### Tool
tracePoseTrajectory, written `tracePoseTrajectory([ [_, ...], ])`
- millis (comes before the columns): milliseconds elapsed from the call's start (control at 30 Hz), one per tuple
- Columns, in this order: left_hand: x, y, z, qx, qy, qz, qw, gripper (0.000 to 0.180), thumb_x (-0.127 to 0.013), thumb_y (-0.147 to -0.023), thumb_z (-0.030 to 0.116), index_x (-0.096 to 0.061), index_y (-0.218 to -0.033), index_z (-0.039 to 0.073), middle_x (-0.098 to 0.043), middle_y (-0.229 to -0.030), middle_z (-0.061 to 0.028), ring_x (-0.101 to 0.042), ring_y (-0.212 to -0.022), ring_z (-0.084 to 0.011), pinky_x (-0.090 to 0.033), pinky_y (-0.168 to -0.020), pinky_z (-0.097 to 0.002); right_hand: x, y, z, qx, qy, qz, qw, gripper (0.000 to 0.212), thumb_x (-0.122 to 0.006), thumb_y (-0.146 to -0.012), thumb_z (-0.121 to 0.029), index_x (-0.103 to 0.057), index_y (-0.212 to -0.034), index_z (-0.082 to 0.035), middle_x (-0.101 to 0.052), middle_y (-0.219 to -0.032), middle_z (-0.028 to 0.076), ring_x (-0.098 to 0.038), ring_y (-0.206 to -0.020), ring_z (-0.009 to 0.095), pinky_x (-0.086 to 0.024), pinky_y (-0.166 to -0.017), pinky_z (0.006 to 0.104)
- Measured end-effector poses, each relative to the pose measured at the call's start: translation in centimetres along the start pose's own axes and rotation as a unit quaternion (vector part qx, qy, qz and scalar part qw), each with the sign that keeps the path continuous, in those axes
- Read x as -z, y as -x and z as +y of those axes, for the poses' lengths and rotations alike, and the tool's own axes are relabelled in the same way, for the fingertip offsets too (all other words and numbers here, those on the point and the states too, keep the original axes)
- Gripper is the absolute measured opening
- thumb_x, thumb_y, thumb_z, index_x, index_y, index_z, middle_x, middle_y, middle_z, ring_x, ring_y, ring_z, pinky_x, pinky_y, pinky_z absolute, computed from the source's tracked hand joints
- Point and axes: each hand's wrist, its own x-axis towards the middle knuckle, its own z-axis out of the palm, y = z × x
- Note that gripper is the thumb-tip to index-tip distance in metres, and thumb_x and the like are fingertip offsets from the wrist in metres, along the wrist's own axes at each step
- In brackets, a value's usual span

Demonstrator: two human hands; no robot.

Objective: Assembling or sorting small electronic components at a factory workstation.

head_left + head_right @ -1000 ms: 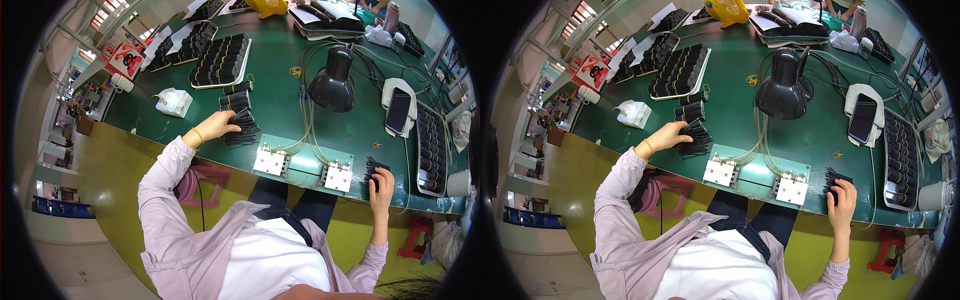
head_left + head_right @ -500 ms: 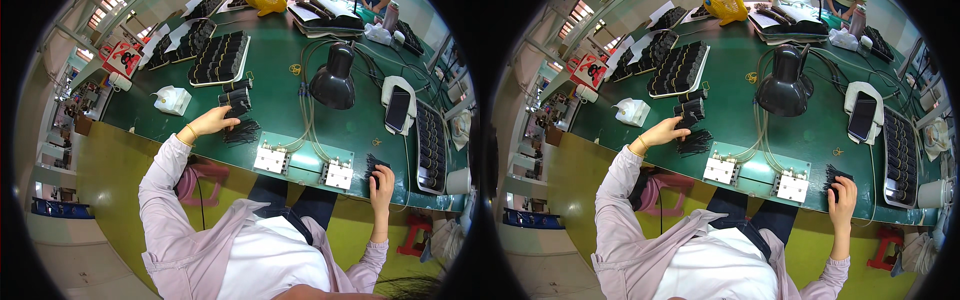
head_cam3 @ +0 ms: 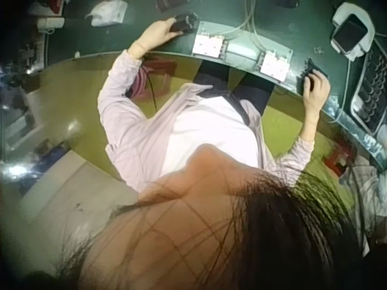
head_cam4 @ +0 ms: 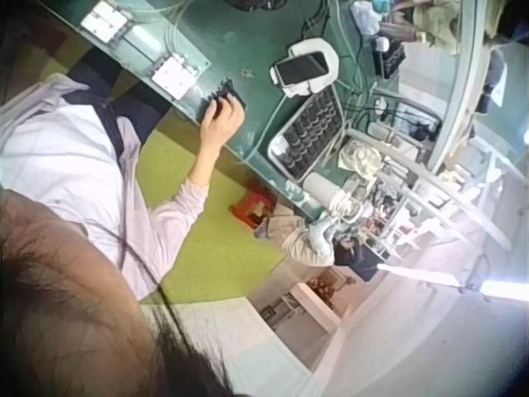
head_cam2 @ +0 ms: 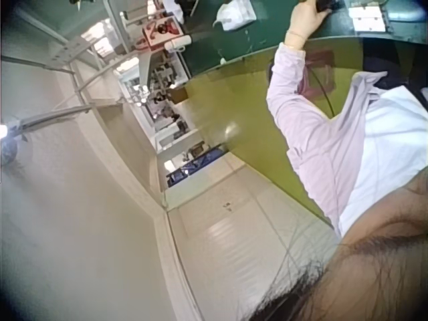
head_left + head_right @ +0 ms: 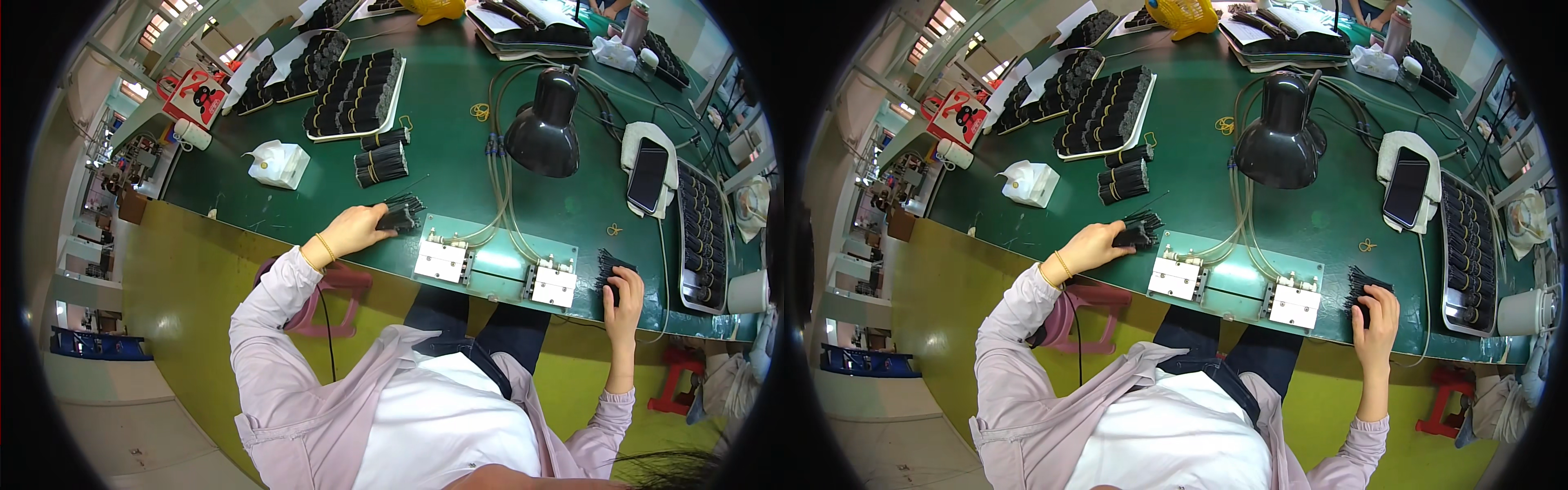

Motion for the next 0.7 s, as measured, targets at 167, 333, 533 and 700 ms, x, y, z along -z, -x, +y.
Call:
tracePoseTrajectory([
  [167,-0.4,-0.9,-0.1,0.048,0.025,0.099,0.994,0.03,-0.065,-0.074,0.024,-0.049,-0.078,-0.001,-0.057,-0.068,-0.0208,-0.056,-0.067,-0.037,-0.045,-0.058,-0.0401,0.2,0.0,0.0,0.006,-0.002,0.019,1.0,0.011,-0.057,-0.075,-0.007,-0.053,-0.083,0.0,-0.054,-0.099,0.013,-0.05,-0.095,0.032,-0.038,-0.085,0.0405],
  [333,-0.6,-0.8,2.4,0.003,0.25,0.291,0.923,0.024,-0.059,-0.081,0.018,-0.049,-0.072,-0.001,-0.058,-0.062,-0.0121,-0.057,-0.056,-0.0216,-0.044,-0.054,-0.0336,0.9,0.2,-0.1,0.024,-0.003,0.069,0.997,0.011,-0.055,-0.075,-0.006,-0.053,-0.085,-0.002,-0.055,-0.099,0.013,-0.05,-0.096,0.031,-0.038,-0.087,0.0414],
  [533,-4.9,1.5,4.8,0.052,0.539,0.277,0.794,0.029,-0.048,-0.089,0.018,-0.043,-0.064,0.006,-0.047,-0.056,-0.0024,-0.042,-0.044,-0.0082,-0.039,-0.047,-0.0238,2.4,-5.1,-6.3,0.092,-0.11,0.106,0.984,0.012,-0.05,-0.078,-0.006,-0.053,-0.089,-0.002,-0.056,-0.101,0.014,-0.051,-0.098,0.032,-0.039,-0.087,0.0411],
  [700,-8.4,1.7,5.2,-0.015,0.587,0.316,0.745,0.02,-0.047,-0.09,0.017,-0.044,-0.074,0.005,-0.047,-0.056,-0.0029,-0.045,-0.045,-0.0096,-0.042,-0.049,-0.0255,-1.6,-11.2,-16.0,0.171,-0.309,-0.041,0.935,0.027,-0.056,-0.076,-0.008,-0.051,-0.102,-0.002,-0.05,-0.113,0.015,-0.048,-0.106,0.03,-0.037,-0.09,0.0391],
])
